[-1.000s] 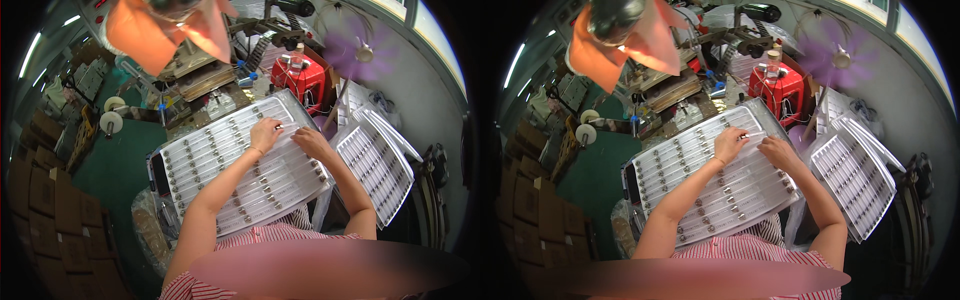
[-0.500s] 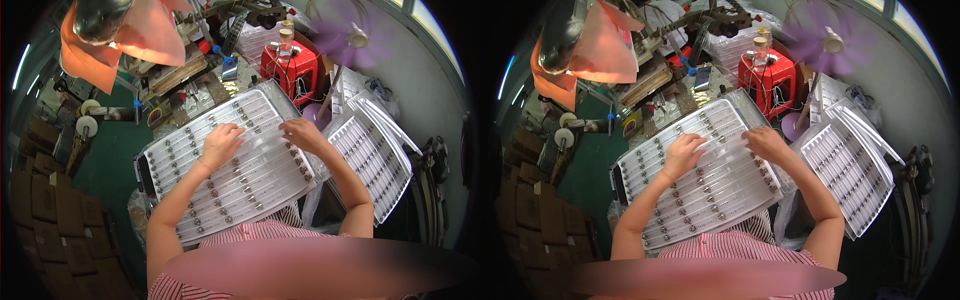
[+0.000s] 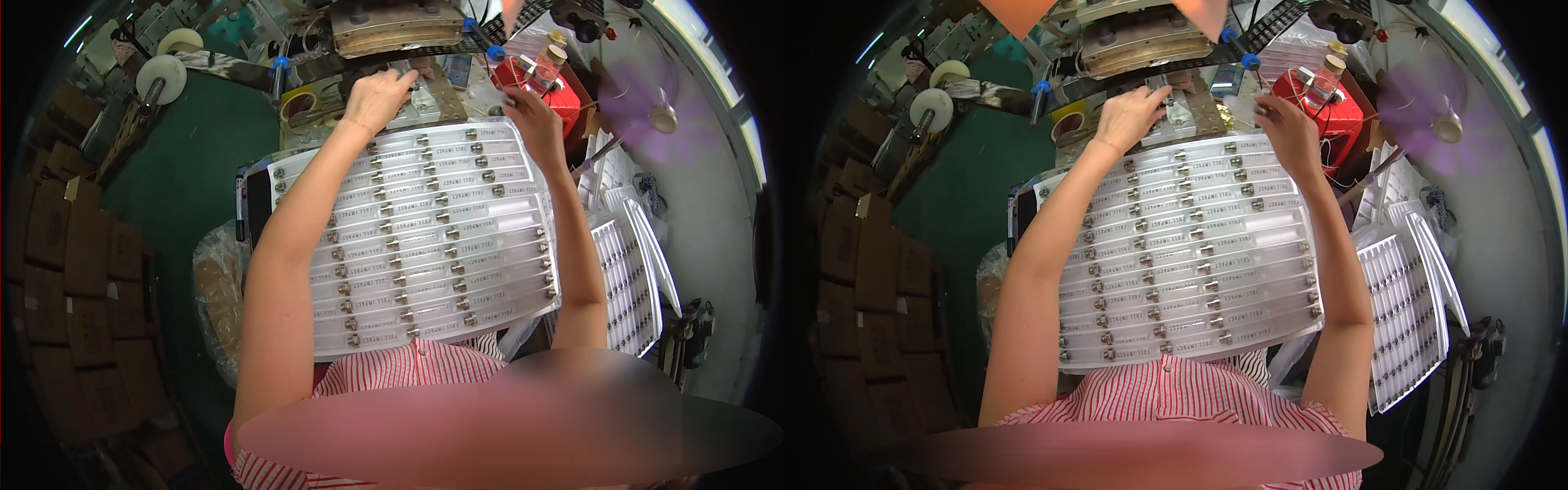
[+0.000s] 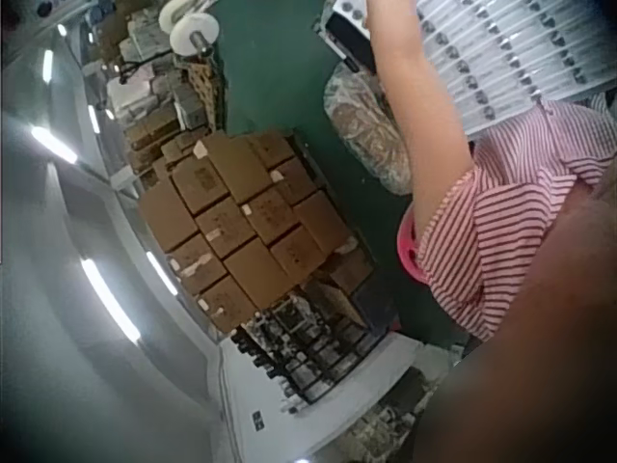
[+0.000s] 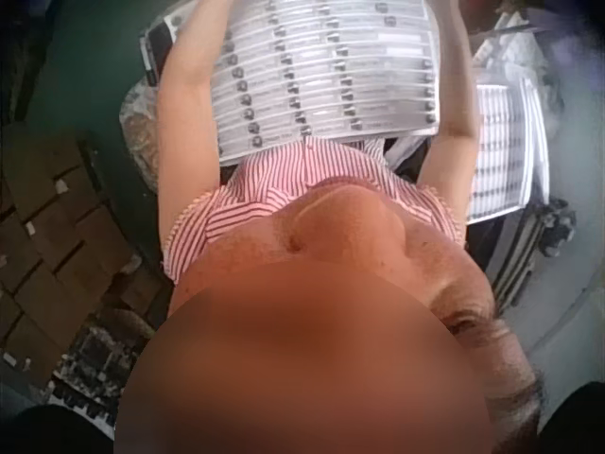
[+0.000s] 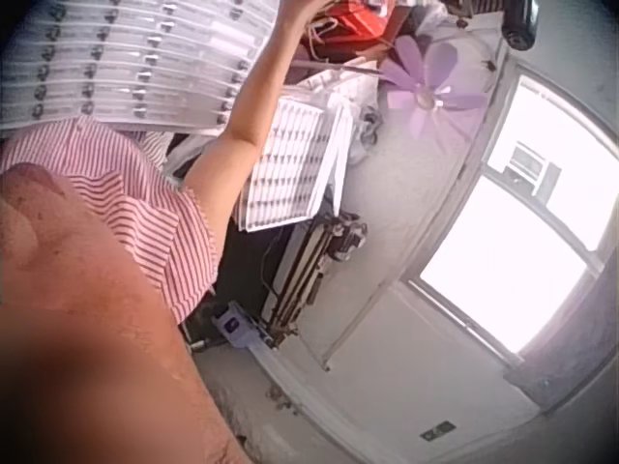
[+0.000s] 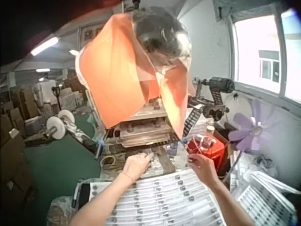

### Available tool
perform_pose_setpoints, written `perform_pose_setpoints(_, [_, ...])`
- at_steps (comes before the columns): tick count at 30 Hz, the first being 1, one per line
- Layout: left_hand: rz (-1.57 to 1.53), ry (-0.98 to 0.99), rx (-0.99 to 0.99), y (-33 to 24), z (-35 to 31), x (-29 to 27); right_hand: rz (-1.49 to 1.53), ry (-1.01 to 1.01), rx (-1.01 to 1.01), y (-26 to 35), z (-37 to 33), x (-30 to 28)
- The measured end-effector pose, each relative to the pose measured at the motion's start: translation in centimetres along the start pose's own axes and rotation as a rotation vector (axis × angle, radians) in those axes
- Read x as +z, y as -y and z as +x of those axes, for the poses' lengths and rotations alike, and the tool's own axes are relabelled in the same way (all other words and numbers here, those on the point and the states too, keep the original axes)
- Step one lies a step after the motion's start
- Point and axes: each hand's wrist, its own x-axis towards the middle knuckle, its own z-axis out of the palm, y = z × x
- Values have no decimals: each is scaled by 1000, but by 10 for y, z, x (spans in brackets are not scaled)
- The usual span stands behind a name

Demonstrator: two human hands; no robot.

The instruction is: The recorder is placing small glass tube components into a multi-row testing or storage rack.

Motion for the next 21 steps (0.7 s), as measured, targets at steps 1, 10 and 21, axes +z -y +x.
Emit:
perform_pose_setpoints(1, [-10,-78,18,-3,2,0,-1,-10,3,4,11,15])
perform_pose_setpoints(10, [-526,-61,4,-73,-106,-79,-258,38,-488,30,34,108])
perform_pose_setpoints(21, [-788,150,-362,-79,-161,-93,-87,292,-154,7,55,129])
